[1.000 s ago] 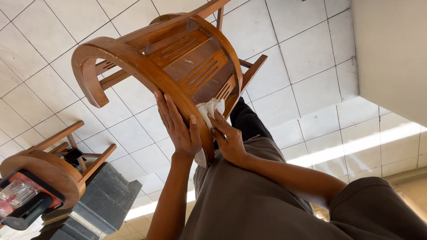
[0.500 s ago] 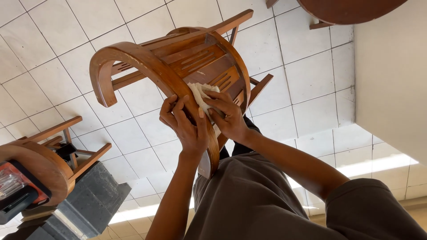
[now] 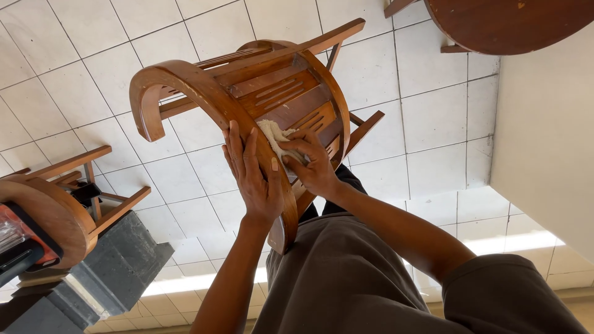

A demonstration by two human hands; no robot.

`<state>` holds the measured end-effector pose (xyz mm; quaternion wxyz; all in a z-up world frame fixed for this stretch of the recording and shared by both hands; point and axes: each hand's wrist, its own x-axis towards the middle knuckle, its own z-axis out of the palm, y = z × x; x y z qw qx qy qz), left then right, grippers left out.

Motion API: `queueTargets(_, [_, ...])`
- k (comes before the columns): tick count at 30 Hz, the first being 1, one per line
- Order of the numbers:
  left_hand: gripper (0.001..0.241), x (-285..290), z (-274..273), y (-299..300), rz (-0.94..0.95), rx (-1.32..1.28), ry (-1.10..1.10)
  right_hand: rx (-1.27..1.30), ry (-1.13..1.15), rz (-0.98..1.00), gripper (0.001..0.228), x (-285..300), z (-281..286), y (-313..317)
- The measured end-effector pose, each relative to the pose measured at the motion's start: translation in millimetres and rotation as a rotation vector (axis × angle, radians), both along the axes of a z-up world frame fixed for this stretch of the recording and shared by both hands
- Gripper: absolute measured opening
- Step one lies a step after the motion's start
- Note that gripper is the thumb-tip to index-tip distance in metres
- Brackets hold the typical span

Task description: The recorder cleans a wooden chair with a white cloth.

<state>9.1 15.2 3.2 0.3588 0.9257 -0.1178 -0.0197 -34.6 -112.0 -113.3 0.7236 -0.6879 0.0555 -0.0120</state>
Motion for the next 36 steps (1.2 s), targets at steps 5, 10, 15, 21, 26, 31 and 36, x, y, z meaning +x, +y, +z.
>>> queueTargets(5, [0.052, -0.1, -4.1, 1.6, 0.016, -0.025, 0.017, -0.285, 0.294, -0.135, 0.019, 10.7, -70.6, -29.8])
queueTargets(10, [0.052, -0.6, -5.2, 6.8, 0.007, -0.029, 0.017, -0.059, 0.391, -0.210, 0.030, 15.0, -36.1, -19.1])
queueTargets(15, [0.053, 0.9, -4.7, 9.0, 0.019, -0.048, 0.063, 0.321, 0.026, 0.104, 0.024, -26.5, -6.7, 13.8])
queueTargets(21, [0.052, 0.8, -4.9, 8.3, 0.020, -0.072, 0.046, -0.070, 0.310, -0.063, 0.049, 13.4, -80.1, -32.4])
queueTargets(26, [0.052, -0.8, -7.4, 6.2, 0.013, -0.096, 0.029, -0.088, 0.301, -0.037, 0.044, 10.3, 0.4, 2.1])
queueTargets(31, [0.053, 0.3, -7.9, 7.2, 0.019, -0.104, 0.018, 0.142, 0.142, 0.011, 0.040, -4.6, 27.3, 18.8])
queueTargets(36, [0.051, 0.3, -7.6, 10.3, 0.009, -0.100, 0.019, -0.128, 0.305, -0.058, 0.047, 20.1, -48.0, -20.5])
